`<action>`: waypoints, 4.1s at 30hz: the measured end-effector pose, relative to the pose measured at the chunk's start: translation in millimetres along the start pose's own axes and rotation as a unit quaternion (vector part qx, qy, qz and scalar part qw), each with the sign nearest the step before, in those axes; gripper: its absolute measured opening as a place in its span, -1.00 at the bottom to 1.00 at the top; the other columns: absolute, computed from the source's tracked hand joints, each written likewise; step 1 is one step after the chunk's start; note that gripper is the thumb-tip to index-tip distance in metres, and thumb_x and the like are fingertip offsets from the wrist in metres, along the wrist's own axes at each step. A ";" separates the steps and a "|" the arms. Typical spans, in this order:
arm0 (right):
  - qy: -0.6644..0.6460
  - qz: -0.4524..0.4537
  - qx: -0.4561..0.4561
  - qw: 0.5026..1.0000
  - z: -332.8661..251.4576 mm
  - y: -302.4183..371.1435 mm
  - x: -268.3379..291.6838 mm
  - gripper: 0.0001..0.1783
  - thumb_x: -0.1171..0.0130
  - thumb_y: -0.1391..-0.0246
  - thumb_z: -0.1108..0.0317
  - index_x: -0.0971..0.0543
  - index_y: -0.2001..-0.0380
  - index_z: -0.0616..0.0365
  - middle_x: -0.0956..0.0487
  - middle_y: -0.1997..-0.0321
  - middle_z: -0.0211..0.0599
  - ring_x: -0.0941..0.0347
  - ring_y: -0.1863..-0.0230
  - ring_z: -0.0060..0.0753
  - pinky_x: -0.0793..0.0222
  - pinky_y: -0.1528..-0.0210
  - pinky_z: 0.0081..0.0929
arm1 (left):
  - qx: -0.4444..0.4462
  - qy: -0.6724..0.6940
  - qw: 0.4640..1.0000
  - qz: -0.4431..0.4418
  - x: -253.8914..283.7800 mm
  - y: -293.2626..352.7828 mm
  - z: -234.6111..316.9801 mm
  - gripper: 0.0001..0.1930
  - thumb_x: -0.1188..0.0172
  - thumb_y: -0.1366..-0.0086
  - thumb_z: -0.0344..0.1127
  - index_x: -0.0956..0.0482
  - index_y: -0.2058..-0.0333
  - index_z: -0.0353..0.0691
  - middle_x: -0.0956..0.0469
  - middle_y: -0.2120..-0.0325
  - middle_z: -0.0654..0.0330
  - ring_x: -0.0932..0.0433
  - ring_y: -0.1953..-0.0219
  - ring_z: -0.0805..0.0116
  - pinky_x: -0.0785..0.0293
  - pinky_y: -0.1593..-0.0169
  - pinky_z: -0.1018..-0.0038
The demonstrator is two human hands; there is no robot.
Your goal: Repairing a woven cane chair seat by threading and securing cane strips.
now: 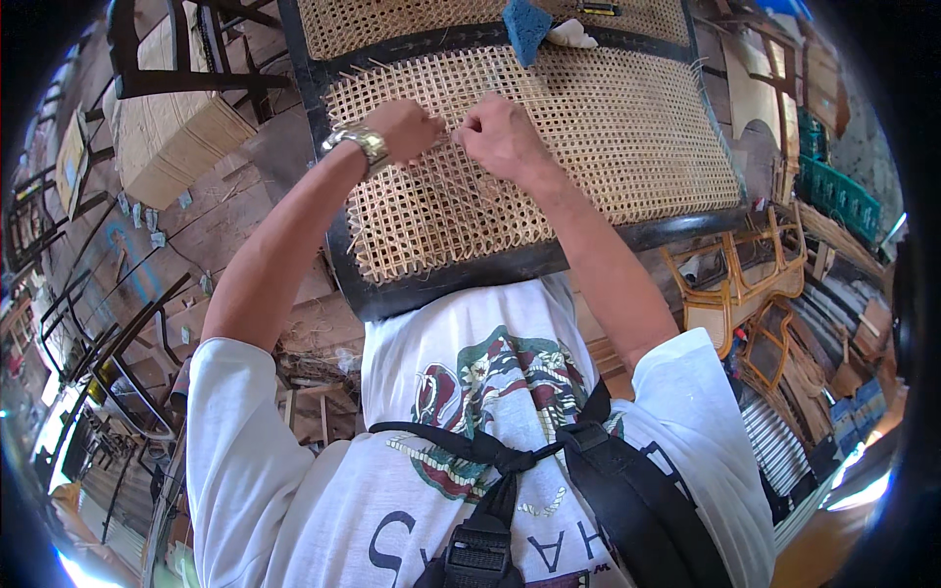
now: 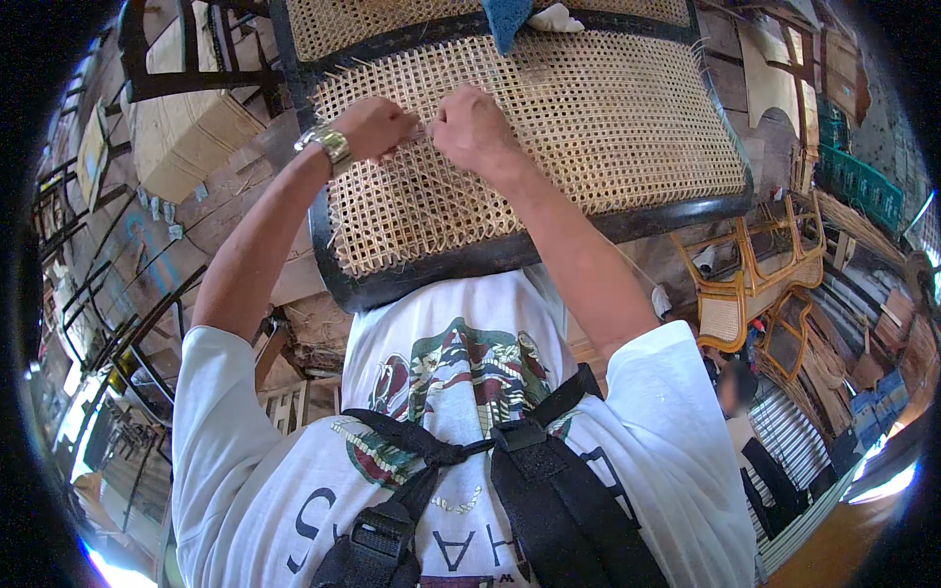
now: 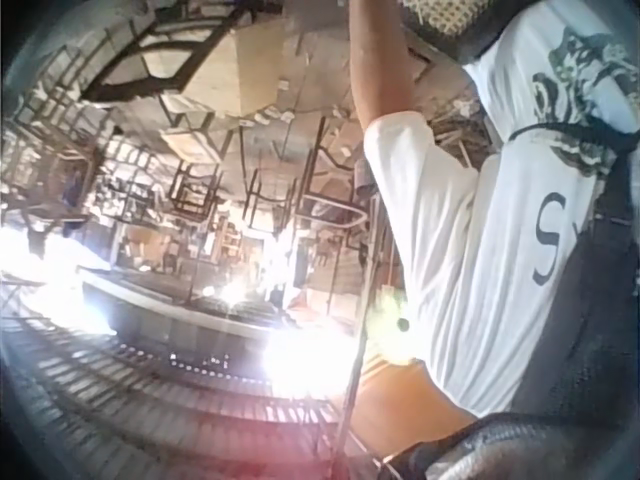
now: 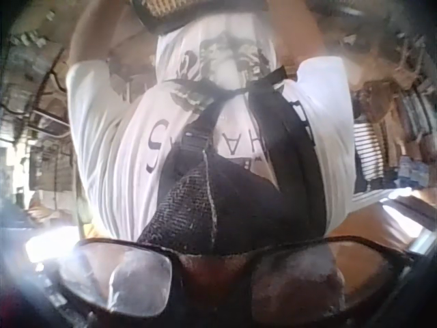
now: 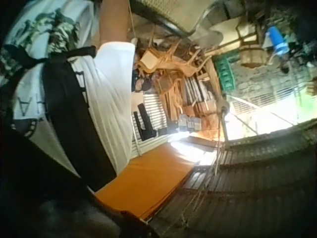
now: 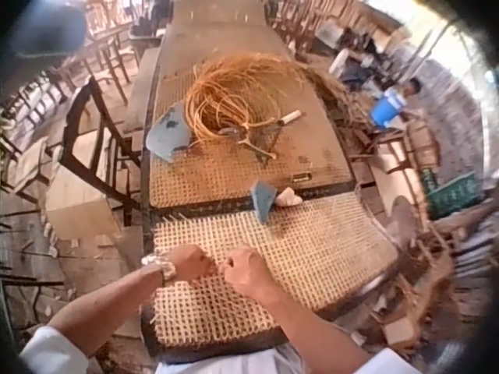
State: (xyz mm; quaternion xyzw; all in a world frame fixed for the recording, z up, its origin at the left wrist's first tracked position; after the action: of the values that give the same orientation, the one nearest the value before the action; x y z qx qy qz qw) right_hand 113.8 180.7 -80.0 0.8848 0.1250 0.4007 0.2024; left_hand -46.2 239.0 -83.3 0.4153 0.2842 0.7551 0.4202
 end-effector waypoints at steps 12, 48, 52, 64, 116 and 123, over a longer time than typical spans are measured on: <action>0.078 -0.015 0.068 0.994 -15.9 22.2 8.7 -0.82 -0.16 -0.05 0.32 -0.67 0.38 0.17 -0.56 0.10 -0.09 -0.46 -0.03 -0.09 -0.34 -0.18 -0.07 | -0.077 -0.321 0.904 0.273 63.4 18.9 -38.9 -0.61 -0.09 -0.37 0.13 -0.62 0.29 -0.08 -0.64 0.43 0.16 -0.65 0.38 0.26 -0.59 0.38 0.24; 0.057 -0.041 0.002 0.998 -22.8 -5.4 -2.9 -0.73 -0.24 -0.11 0.24 -0.67 0.31 0.27 -0.51 0.00 -0.02 -0.49 -0.08 -0.05 -0.41 -0.16 -0.10 | -0.059 -0.043 0.997 -0.026 15.1 -9.7 -22.8 -0.52 -0.17 -0.36 0.08 -0.67 0.45 -0.28 -0.62 0.67 0.18 -0.59 0.65 0.45 -0.53 0.48 0.44; 0.109 0.024 0.007 0.994 -25.5 -4.5 -11.8 -0.72 -0.20 -0.02 0.36 -0.64 0.21 0.29 -0.47 -0.05 0.01 -0.40 -0.18 0.04 -0.32 -0.24 -0.03 | -0.063 -0.079 0.995 -0.003 18.1 -9.2 -26.3 -0.46 -0.14 -0.33 0.22 -0.67 0.37 -0.22 -0.67 0.57 0.18 -0.66 0.52 0.37 -0.58 0.35 0.38; -0.293 -0.013 0.084 0.952 -26.5 -19.3 0.4 -0.45 -0.27 -0.13 -0.13 -0.60 0.16 0.20 -0.58 0.14 -0.21 -0.51 0.08 -0.37 -0.43 -0.05 -0.26 | -0.156 -0.284 0.916 0.238 88.6 58.4 10.7 -0.58 -0.19 -0.26 0.16 -0.63 0.35 -0.12 -0.65 0.48 0.13 -0.66 0.38 0.13 -0.56 0.31 0.23; -0.010 -0.011 0.018 1.000 -19.3 -33.8 -2.9 -0.71 -0.28 -0.06 0.19 -0.67 0.24 0.17 -0.66 0.36 -0.27 -0.58 0.34 -0.40 -0.50 0.21 -0.40 | -0.115 -0.134 0.980 0.093 16.0 3.2 -35.7 -0.72 -0.23 -0.27 -0.09 -0.72 0.33 -0.19 -0.68 0.37 -0.01 -0.66 0.28 0.03 -0.57 0.19 0.17; 0.021 -0.066 -0.053 0.996 -8.0 -30.8 -1.6 -0.73 -0.28 -0.07 0.13 -0.65 0.35 0.12 -0.65 0.28 -0.20 -0.61 0.19 -0.23 -0.50 0.08 -0.20 | -0.086 -0.253 0.958 0.099 16.1 15.8 0.5 -0.83 -0.14 -0.28 -0.36 -0.66 0.37 -0.32 -0.65 0.44 -0.04 -0.65 0.34 0.09 -0.58 0.24 0.25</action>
State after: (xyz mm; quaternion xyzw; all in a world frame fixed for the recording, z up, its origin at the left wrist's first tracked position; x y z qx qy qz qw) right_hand 104.9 209.4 -90.4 0.8543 0.1659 0.4107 0.2720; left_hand -56.9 245.4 -64.5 0.5813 0.0598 0.6843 0.4361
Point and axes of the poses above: each hand's wrist, its own y-axis away from the middle knuckle, its own x-axis out of the back of the hand, z = x × y, the point moved 2 cm from there along -y, towards the middle knuckle
